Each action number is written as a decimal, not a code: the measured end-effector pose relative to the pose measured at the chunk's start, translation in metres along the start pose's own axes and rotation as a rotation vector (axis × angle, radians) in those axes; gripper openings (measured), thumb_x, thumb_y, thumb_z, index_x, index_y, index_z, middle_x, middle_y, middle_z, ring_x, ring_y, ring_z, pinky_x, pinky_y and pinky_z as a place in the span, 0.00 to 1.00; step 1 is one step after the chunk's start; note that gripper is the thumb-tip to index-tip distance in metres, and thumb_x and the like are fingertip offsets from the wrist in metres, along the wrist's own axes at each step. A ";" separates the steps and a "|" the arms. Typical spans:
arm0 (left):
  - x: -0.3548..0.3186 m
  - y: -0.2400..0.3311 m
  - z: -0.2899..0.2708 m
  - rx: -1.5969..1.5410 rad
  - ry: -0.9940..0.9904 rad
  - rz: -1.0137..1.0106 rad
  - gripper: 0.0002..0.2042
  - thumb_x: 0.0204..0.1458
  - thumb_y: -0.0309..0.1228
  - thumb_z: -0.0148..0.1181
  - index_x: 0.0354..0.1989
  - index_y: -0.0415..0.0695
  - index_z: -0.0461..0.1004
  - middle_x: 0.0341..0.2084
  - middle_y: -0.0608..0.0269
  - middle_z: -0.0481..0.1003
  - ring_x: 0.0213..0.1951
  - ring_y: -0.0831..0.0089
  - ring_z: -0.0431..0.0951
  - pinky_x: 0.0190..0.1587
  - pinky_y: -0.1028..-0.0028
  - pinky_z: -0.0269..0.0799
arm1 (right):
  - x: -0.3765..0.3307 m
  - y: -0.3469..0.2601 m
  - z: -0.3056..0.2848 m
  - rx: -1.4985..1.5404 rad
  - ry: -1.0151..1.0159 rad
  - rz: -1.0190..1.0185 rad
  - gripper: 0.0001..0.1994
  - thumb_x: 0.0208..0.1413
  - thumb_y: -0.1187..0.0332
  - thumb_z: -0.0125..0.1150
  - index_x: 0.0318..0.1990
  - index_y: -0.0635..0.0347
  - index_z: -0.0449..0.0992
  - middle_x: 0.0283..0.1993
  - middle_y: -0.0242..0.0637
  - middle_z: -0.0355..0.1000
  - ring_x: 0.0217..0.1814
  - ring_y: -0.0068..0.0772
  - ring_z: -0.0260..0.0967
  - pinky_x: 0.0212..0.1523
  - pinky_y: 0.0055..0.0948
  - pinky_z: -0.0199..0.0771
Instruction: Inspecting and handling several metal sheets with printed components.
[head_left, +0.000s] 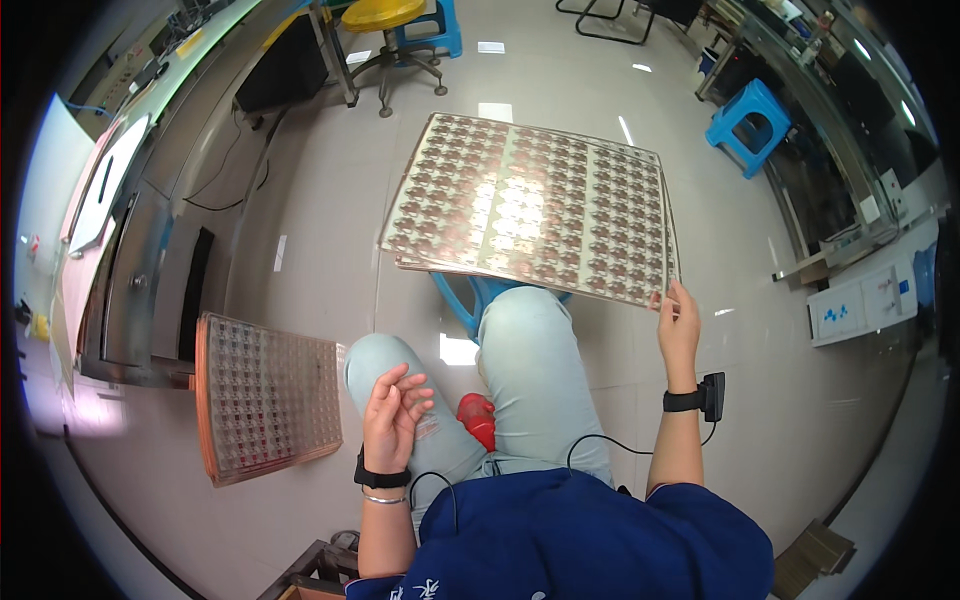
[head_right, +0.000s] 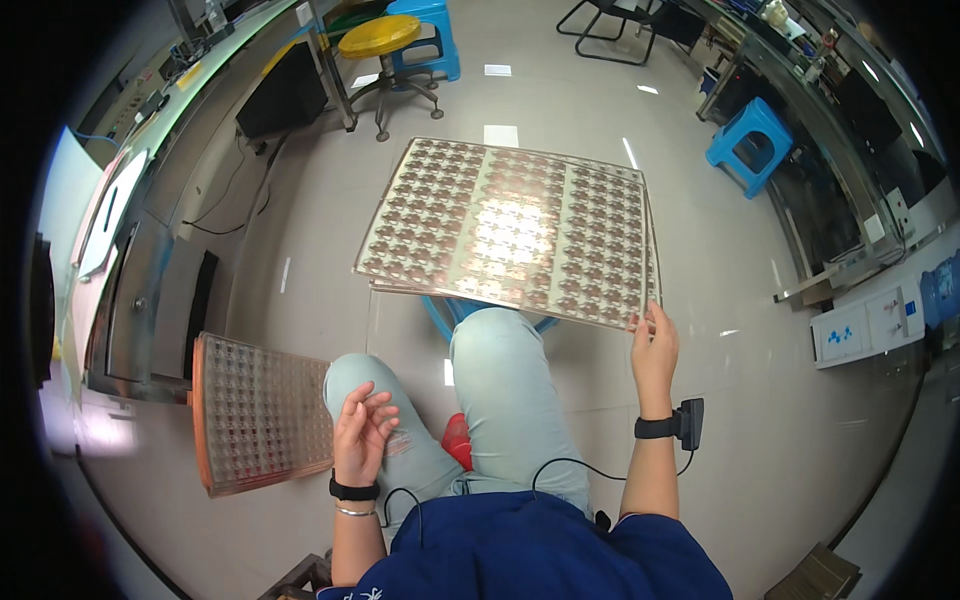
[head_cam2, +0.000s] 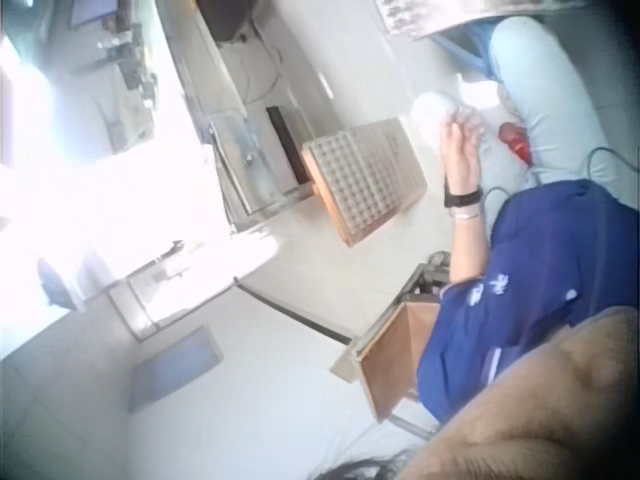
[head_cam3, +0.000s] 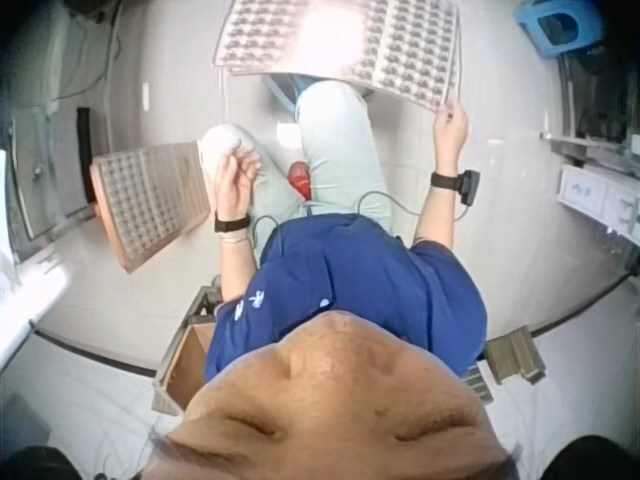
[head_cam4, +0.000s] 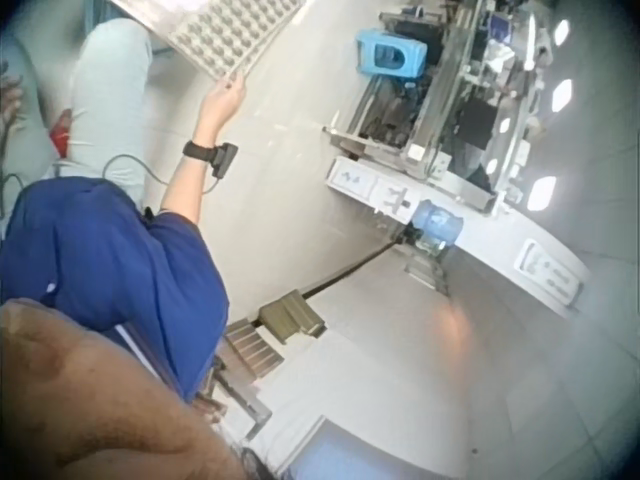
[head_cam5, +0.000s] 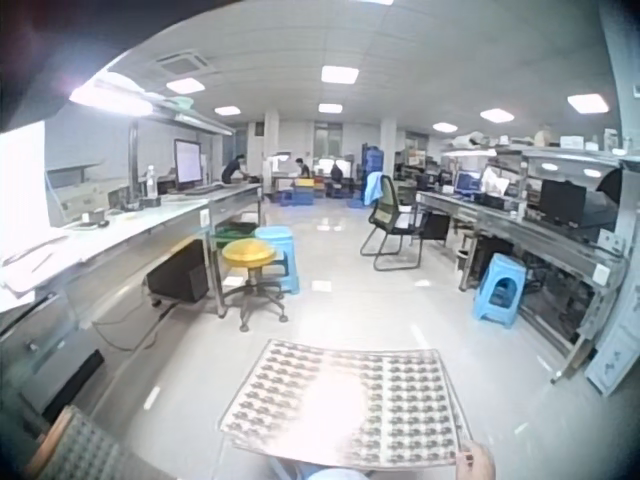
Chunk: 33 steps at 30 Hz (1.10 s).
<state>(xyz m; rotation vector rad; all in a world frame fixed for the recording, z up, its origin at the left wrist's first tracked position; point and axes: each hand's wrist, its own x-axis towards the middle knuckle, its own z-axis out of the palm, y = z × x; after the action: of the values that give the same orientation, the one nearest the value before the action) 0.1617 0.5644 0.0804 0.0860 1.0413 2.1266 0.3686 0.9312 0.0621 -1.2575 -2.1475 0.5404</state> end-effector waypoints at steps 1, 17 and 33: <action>-0.001 0.000 0.001 0.000 0.008 -0.014 0.15 0.59 0.30 0.45 0.54 0.40 0.62 0.44 0.52 0.71 0.42 0.66 0.74 0.44 0.69 0.72 | -0.001 0.000 -0.001 0.202 -0.037 0.147 0.15 0.55 0.69 0.52 0.49 0.63 0.68 0.40 0.37 0.70 0.37 0.33 0.68 0.36 0.29 0.69; 0.014 -0.022 0.046 -0.032 -0.081 -0.147 0.21 0.60 0.33 0.44 0.60 0.40 0.52 0.54 0.50 0.63 0.53 0.61 0.68 0.54 0.66 0.67 | -0.076 -0.103 0.020 1.322 -1.058 0.585 0.13 0.56 0.67 0.56 0.47 0.60 0.67 0.33 0.27 0.70 0.29 0.13 0.65 0.26 0.15 0.68; -0.025 0.006 0.005 -0.059 -0.042 -0.041 0.32 0.51 0.25 0.56 0.63 0.41 0.47 0.54 0.60 0.64 0.54 0.73 0.65 0.53 0.74 0.62 | -0.043 -0.059 0.008 1.969 -0.867 0.722 0.29 0.61 0.52 0.40 0.64 0.59 0.49 0.64 0.41 0.53 0.61 0.42 0.58 0.59 0.43 0.62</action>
<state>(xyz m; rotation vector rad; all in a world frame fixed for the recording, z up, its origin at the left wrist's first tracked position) 0.1781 0.5492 0.0943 0.0804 0.9475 2.1078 0.3418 0.8648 0.0792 -0.3750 -0.4182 2.7692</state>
